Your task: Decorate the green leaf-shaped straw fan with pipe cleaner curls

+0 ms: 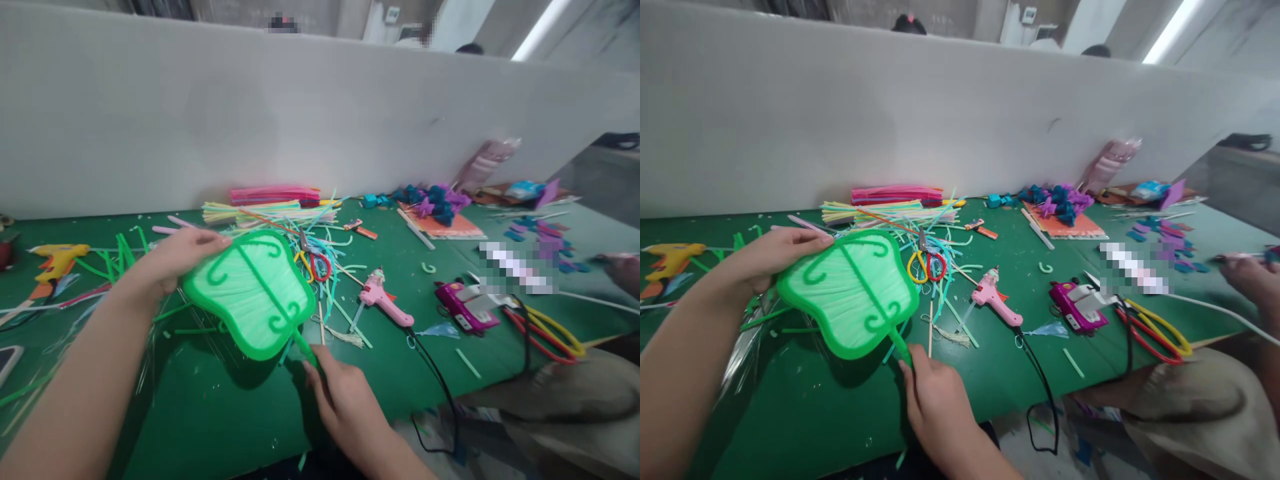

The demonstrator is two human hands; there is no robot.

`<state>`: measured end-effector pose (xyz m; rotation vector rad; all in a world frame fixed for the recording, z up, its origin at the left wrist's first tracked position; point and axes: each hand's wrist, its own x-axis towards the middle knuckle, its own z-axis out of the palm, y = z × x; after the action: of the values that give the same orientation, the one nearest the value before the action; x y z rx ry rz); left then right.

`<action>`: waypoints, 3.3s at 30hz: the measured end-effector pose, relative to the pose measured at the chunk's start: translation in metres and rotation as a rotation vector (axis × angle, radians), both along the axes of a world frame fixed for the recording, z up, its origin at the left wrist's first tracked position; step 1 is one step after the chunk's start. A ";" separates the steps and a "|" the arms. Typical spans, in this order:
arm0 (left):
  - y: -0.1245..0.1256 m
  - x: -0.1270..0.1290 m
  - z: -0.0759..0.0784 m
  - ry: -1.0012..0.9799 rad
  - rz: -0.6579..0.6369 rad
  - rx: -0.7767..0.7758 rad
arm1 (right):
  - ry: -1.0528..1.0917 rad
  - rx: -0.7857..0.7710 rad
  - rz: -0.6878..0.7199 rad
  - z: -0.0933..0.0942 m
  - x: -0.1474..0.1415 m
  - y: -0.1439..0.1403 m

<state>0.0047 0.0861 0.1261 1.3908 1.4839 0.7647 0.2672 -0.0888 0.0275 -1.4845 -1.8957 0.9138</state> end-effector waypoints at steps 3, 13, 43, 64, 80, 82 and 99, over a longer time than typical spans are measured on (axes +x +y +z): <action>-0.005 0.000 0.015 -0.317 0.115 0.012 | 0.405 -0.205 0.029 0.007 -0.002 0.020; -0.028 0.044 -0.038 -0.794 0.341 0.117 | 1.245 -0.645 0.289 0.029 -0.017 0.091; 0.005 0.050 0.019 -1.022 0.079 0.450 | 1.264 -0.591 0.286 0.033 -0.036 0.065; -0.019 0.073 0.028 -0.880 0.200 0.565 | 0.241 0.675 -0.272 0.036 -0.033 0.072; -0.034 0.085 0.029 -0.925 0.273 0.619 | 0.291 0.563 -0.314 0.043 -0.031 0.070; -0.035 0.086 0.028 -0.935 0.280 0.632 | 0.299 0.555 -0.328 0.042 -0.030 0.070; -0.035 0.088 0.022 -0.936 0.305 0.669 | 0.281 0.585 -0.340 0.033 -0.028 0.074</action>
<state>0.0931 0.0506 0.1479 0.9780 0.6947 1.9097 0.2390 -0.0149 0.0605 -1.1894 -1.4703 0.3413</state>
